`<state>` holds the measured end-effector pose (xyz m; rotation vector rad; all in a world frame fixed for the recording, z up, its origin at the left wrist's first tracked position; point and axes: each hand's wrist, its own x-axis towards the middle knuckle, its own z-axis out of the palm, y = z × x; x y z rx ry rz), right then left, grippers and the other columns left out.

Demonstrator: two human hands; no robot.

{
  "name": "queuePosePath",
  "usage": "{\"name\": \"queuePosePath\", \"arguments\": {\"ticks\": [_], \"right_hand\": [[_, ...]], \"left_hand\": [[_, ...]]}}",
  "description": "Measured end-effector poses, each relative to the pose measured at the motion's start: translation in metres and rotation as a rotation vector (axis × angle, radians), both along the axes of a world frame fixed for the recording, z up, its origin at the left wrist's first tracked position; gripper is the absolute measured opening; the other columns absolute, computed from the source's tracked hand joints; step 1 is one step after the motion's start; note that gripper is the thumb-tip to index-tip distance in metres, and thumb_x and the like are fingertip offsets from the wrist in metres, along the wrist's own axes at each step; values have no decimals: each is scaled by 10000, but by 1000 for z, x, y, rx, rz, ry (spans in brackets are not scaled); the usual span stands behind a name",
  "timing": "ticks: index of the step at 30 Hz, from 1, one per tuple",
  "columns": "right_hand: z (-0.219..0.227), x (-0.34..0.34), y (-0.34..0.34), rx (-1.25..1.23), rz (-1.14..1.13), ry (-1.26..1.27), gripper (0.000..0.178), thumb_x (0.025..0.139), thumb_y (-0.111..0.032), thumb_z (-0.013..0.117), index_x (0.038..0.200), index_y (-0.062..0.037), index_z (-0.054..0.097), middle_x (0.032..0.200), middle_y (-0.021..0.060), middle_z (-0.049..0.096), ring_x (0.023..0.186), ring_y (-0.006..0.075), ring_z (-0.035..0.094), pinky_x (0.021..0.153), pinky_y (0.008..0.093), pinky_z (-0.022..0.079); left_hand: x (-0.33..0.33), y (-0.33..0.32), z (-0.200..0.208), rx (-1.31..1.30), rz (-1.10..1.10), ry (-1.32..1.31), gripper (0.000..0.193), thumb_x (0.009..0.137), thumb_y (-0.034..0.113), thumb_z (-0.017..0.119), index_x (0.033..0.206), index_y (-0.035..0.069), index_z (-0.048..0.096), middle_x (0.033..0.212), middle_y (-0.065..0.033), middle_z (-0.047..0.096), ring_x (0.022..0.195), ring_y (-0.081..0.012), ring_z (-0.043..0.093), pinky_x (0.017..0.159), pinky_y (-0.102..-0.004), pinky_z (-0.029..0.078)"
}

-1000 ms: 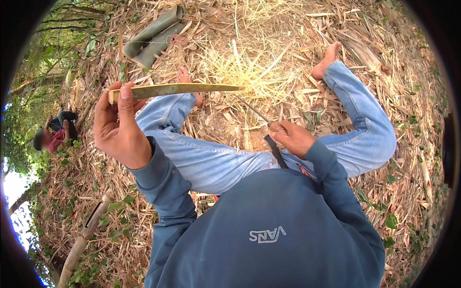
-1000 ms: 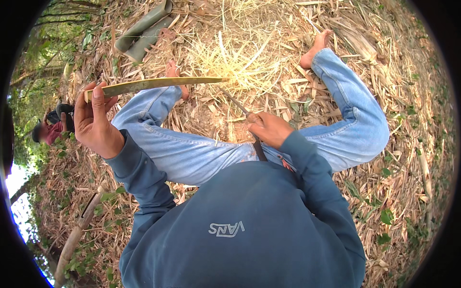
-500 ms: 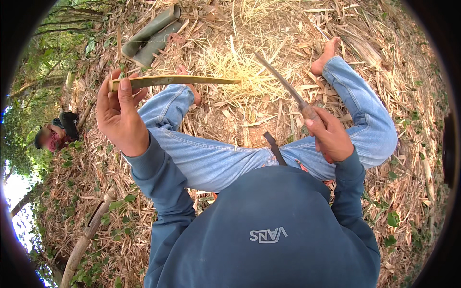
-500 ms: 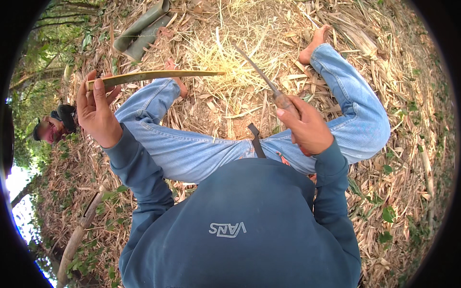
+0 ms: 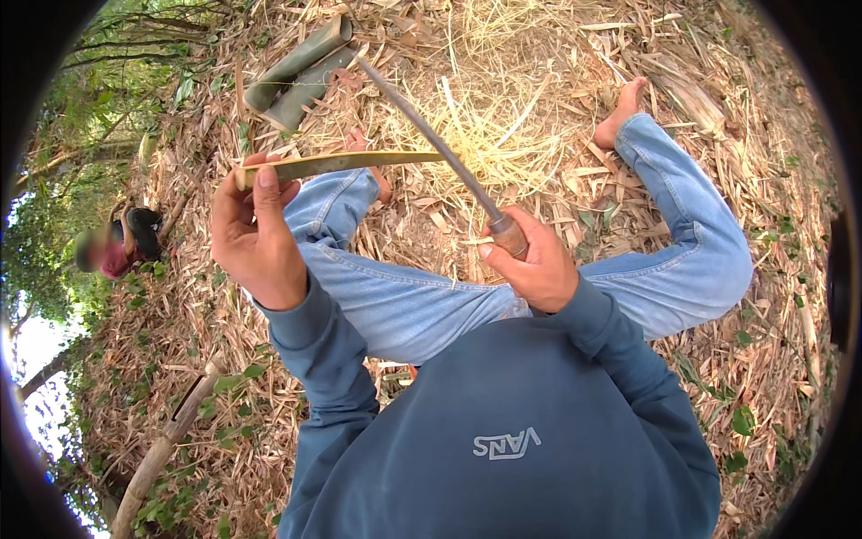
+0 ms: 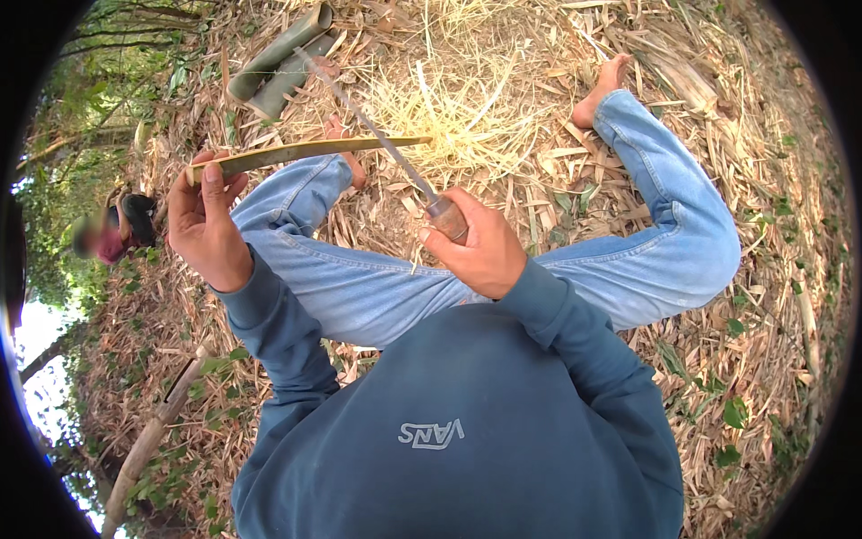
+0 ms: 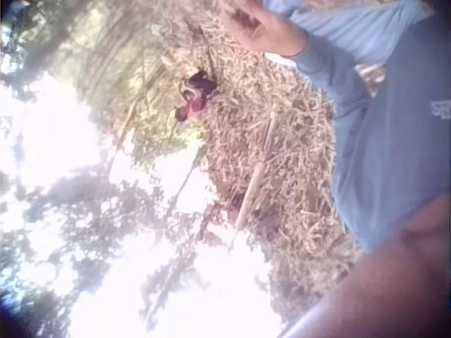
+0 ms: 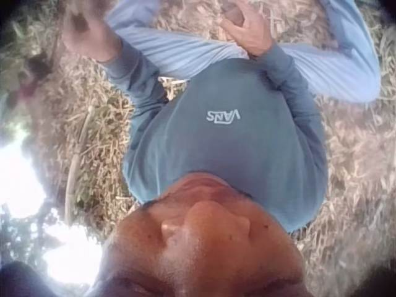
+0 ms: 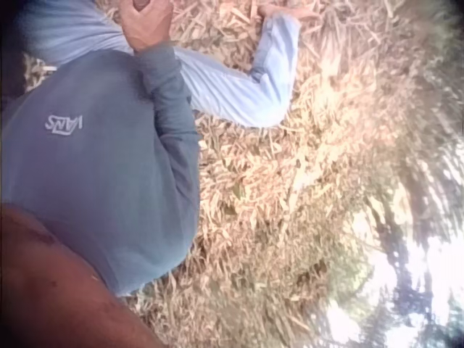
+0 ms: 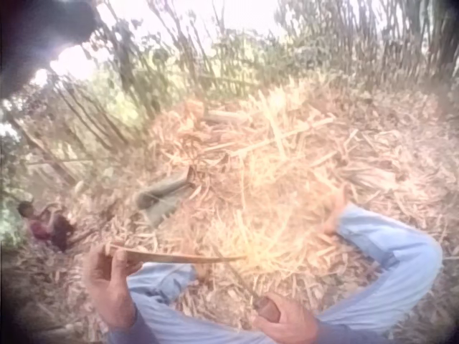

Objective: The person sits on the ground and uses a knife to shave thin strips from a long piece of bamboo. They hold the bamboo with their left hand and scrape the surface with the knife in their right hand, creating a pile of shavings on the ground.

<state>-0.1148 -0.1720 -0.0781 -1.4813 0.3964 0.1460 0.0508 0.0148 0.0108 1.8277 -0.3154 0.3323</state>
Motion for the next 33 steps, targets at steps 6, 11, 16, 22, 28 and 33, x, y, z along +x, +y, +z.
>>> {"name": "queuePosePath", "arguments": {"ticks": [6, 11, 16, 22, 28, 33], "right_hand": [[10, 13, 22, -131, 171, -154, 263, 790, -119, 651, 1005, -22, 535, 625, 119, 571, 526, 222, 578, 536, 319, 456], [2, 11, 32, -162, 197, -170, 238, 797, -142, 663, 970, -31, 542, 611, 135, 575, 561, 301, 604, 541, 357, 461], [-11, 15, 30, -214, 228, -108, 203, 796, -141, 668, 937, -44, 560, 627, 154, 597, 567, 337, 612, 532, 375, 468], [-40, 9, 33, -213, 149, -120, 207, 800, -141, 656, 952, -38, 560, 669, 165, 616, 654, 357, 630, 580, 384, 488], [-18, 5, 23, -260, 271, -108, 203, 803, -159, 641, 934, -25, 564, 680, 155, 629, 647, 325, 643, 605, 391, 494], [-76, 3, 19, -231, 144, 43, 242, 801, -171, 633, 976, -14, 573, 714, 186, 631, 673, 329, 647, 637, 387, 501]], "left_hand": [[-16, 4, -8, -15, 54, -43, 194, 898, 34, 600, 1034, -101, 574, 979, -168, 636, 795, -172, 649, 679, -257, 589], [-34, -3, -12, -4, 61, -54, 166, 900, 25, 589, 1001, -105, 567, 972, -180, 635, 822, -193, 654, 691, -267, 593], [-33, 13, -16, 8, 127, -1, 188, 904, 33, 587, 1026, -107, 555, 949, -190, 636, 804, -215, 665, 684, -287, 592], [-42, 11, -18, 12, 135, -49, 191, 920, 72, 574, 1020, -90, 577, 925, -179, 632, 821, -225, 660, 660, -303, 601], [-45, 11, -22, 15, 150, -74, 201, 917, 76, 578, 1021, -97, 572, 921, -199, 643, 826, -237, 660, 658, -306, 607], [-43, 11, -21, 20, 119, -75, 202, 910, 73, 587, 1020, -96, 574, 915, -203, 643, 828, -243, 664, 648, -311, 611]]}}
